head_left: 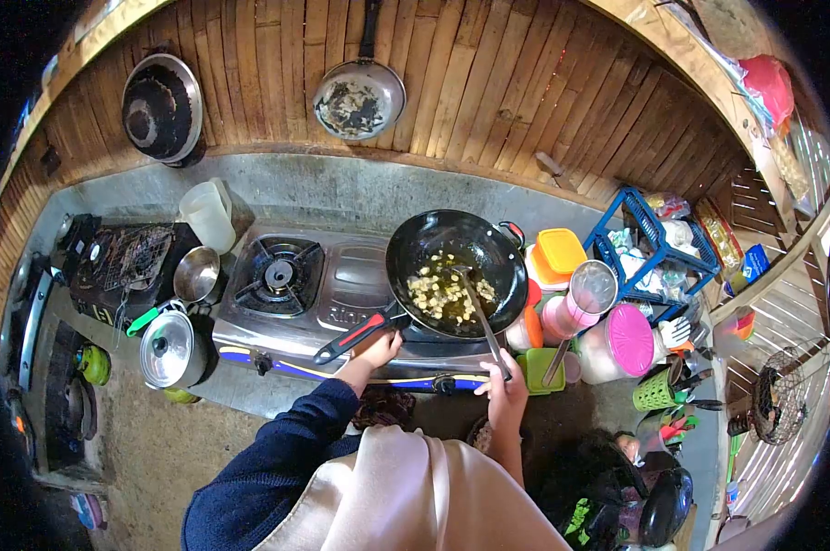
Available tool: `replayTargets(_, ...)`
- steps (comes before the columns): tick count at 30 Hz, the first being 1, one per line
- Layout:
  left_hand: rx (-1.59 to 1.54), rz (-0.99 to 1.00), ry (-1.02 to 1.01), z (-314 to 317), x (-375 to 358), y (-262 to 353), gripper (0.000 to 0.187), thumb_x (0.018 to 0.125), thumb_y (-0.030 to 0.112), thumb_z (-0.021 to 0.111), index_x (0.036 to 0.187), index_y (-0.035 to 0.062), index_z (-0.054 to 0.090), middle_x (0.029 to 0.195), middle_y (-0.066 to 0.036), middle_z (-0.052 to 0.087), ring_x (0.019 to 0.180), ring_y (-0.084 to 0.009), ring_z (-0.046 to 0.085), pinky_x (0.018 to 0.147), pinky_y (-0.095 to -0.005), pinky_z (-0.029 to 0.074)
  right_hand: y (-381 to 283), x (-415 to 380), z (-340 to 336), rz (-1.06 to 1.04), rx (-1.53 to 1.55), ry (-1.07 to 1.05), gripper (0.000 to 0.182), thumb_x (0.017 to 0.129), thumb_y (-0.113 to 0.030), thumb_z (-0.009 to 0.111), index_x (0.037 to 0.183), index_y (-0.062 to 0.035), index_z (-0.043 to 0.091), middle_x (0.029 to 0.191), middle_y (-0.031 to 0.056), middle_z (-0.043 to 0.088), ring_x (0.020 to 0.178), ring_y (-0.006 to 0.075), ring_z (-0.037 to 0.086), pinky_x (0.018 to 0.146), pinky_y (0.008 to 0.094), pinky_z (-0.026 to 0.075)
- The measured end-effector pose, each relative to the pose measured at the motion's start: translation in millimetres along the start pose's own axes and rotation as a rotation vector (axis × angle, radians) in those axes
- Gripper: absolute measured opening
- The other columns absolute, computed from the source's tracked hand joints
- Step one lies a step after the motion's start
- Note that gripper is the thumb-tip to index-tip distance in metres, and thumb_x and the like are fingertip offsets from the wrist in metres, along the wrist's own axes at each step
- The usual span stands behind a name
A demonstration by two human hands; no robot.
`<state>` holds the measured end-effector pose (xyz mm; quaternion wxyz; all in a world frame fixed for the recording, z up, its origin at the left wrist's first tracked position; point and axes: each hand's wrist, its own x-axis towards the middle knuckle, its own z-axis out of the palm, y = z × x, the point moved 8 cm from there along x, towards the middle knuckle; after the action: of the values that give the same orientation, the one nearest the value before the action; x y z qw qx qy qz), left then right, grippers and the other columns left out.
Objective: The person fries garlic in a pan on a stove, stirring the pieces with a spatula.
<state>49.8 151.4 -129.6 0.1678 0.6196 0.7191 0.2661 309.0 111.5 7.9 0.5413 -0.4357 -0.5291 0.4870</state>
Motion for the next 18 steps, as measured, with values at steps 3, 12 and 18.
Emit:
replayTargets(3,-0.012,0.009,0.014,-1,-1,1,0.039,0.085,0.04,0.041,0.078,0.0084,0.063,0.074,-0.013,0.062,0.068,-0.0309,0.06,0.059,-0.0408,0.045,-10,-2,-15,-0.078,0.051,0.041,0.029,0.087,-0.004,0.048,0.115,0.0031,0.048,0.087,0.0123,0.06,0.059,0.0098,0.054,0.05,0.0205,0.045)
replayTargets(12,0.032,0.057,0.05,1,0,0,0.038,0.086,0.039,0.041,0.078,0.0091,0.063,0.074,-0.014,0.062,0.07,-0.0308,0.06,0.06,-0.0412,0.045,-68,-17,-35,-0.3,-0.088,0.161,0.024,0.089,-0.013,0.05,0.106,0.003,0.053,0.063,0.0061,0.057,0.046,0.0073,0.046,0.044,0.0187,0.037)
replayTargets(18,0.028,0.043,-0.025,-5,-1,7,0.039,0.086,0.038,0.04,0.08,0.0073,0.062,0.077,-0.015,0.062,0.072,-0.0326,0.06,0.063,-0.0429,0.046,-77,-24,-49,-0.415,-0.164,0.207,0.022,0.088,-0.014,0.051,0.1,0.0035,0.055,0.057,0.0054,0.054,0.044,0.0075,0.046,0.042,0.0187,0.036)
